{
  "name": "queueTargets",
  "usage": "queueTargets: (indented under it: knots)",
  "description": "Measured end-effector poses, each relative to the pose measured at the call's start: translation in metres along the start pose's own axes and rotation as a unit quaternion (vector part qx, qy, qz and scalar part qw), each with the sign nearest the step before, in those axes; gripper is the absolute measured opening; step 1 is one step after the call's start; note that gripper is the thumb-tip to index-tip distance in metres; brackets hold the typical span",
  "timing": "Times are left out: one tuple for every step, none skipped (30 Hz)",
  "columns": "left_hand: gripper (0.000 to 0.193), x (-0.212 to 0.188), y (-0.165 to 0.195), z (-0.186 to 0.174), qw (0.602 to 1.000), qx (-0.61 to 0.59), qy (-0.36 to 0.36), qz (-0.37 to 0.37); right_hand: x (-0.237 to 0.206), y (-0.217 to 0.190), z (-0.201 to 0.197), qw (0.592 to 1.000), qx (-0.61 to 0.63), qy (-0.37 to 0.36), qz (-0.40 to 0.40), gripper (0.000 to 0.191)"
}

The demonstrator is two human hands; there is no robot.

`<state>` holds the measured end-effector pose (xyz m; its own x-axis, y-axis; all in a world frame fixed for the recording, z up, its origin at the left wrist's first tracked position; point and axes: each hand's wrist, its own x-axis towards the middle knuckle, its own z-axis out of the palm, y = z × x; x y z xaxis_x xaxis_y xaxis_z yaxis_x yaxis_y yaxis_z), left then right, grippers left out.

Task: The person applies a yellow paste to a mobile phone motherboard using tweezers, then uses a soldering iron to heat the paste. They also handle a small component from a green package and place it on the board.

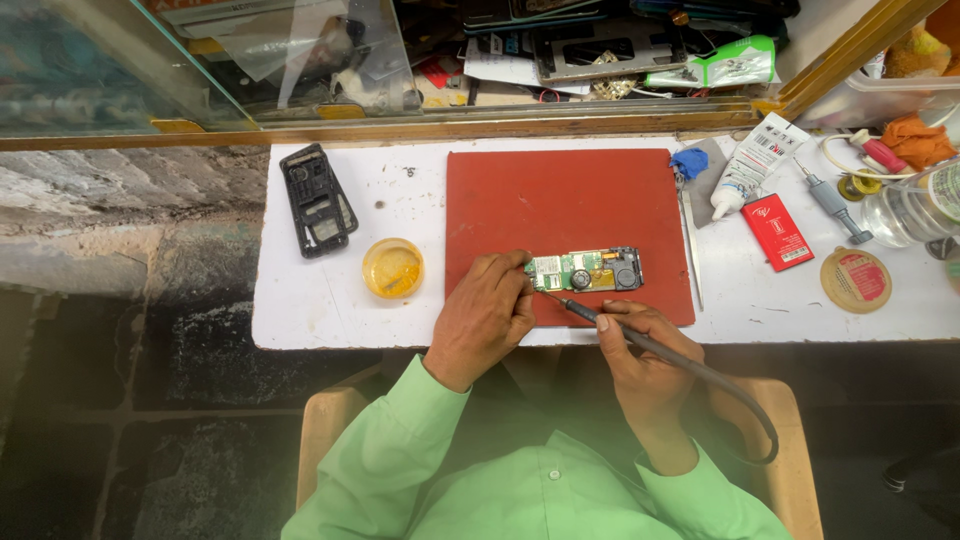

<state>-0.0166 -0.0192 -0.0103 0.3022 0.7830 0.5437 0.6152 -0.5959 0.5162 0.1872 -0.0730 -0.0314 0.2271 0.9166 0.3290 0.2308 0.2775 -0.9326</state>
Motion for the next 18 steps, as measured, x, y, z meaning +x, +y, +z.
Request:
queueTargets:
  knots:
    - [0.015, 0.0001, 0.0, 0.0003, 1.0, -0.001, 0.0, -0.001, 0.0, -0.0001, -0.0004, 1.0, -0.003, -0.002, -0.005, 0.011]
    - [0.015, -0.0001, 0.0003, 0.0009, 1.0, -0.001, 0.001, -0.001, -0.0001, 0.0, -0.001, 1.0, -0.007, -0.004, -0.009, 0.01]
    - [0.014, 0.0, 0.0, 0.001, 1.0, -0.002, 0.001, -0.002, -0.0002, 0.0003, -0.001, 1.0, -0.01, -0.002, -0.012, 0.011]
    - [0.014, 0.0002, -0.0002, 0.0012, 1.0, -0.003, 0.002, -0.002, 0.0, 0.0009, -0.0011, 1.0, -0.012, 0.0, -0.015, 0.011]
    - [0.013, 0.0002, -0.0004, 0.0014, 1.0, -0.004, 0.002, -0.003, 0.0, 0.0014, -0.001, 1.0, -0.014, 0.002, -0.018, 0.012]
    - [0.013, 0.0, -0.0005, 0.0017, 1.0, -0.008, 0.002, -0.004, -0.0002, 0.002, -0.0011, 1.0, -0.014, 0.002, -0.014, 0.012]
    - [0.013, -0.0001, -0.0012, 0.0011, 1.0, -0.013, 0.001, -0.006, -0.0002, 0.0026, -0.0006, 1.0, -0.014, 0.003, -0.009, 0.012]
    - [0.012, -0.0004, -0.0016, 0.0009, 1.0, -0.018, 0.0, -0.007, -0.0005, 0.0032, -0.0004, 1.0, -0.014, 0.004, -0.004, 0.013]
    - [0.012, -0.0007, -0.0017, 0.0008, 1.0, -0.02, -0.001, -0.009, -0.0008, 0.0037, 0.0, 1.0, -0.009, 0.0, -0.013, 0.012]
    - [0.013, -0.0009, -0.0017, 0.0012, 1.0, -0.022, -0.002, -0.011, -0.001, 0.0043, 0.0003, 1.0, -0.003, -0.004, -0.023, 0.012]
    - [0.013, -0.001, -0.0023, 0.001, 1.0, -0.023, -0.003, -0.013, -0.0011, 0.0048, 0.0012, 0.999, 0.002, -0.007, -0.033, 0.012]
    - [0.013, -0.0011, -0.0025, 0.0012, 1.0, -0.025, -0.003, -0.013, -0.0013, 0.005, 0.0008, 1.0, 0.003, -0.001, -0.023, 0.012]
    - [0.013, -0.0015, -0.0025, 0.0015, 1.0, -0.026, -0.004, -0.014, -0.0015, 0.0051, 0.0006, 1.0, 0.003, 0.004, -0.012, 0.011]
    - [0.012, -0.002, -0.0024, 0.0018, 0.999, -0.027, -0.005, -0.016, -0.0015, 0.0053, 0.0006, 1.0, 0.004, 0.009, -0.002, 0.011]
    - [0.013, -0.0022, -0.0031, 0.0014, 1.0, -0.027, -0.004, -0.015, -0.0013, 0.0054, 0.0008, 1.0, 0.007, 0.006, -0.01, 0.011]
    - [0.013, -0.0023, -0.0038, 0.0012, 1.0, -0.027, -0.003, -0.013, -0.0012, 0.0055, 0.0011, 1.0, 0.009, 0.004, -0.018, 0.012]
    - [0.013, -0.0022, -0.0043, 0.0014, 1.0, -0.027, -0.003, -0.012, -0.001, 0.0055, 0.0015, 1.0, 0.012, 0.002, -0.026, 0.012]
    - [0.013, -0.0024, -0.0042, 0.0021, 1.0, -0.027, -0.003, -0.013, -0.0007, 0.0054, 0.0013, 1.0, 0.009, 0.004, -0.024, 0.012]
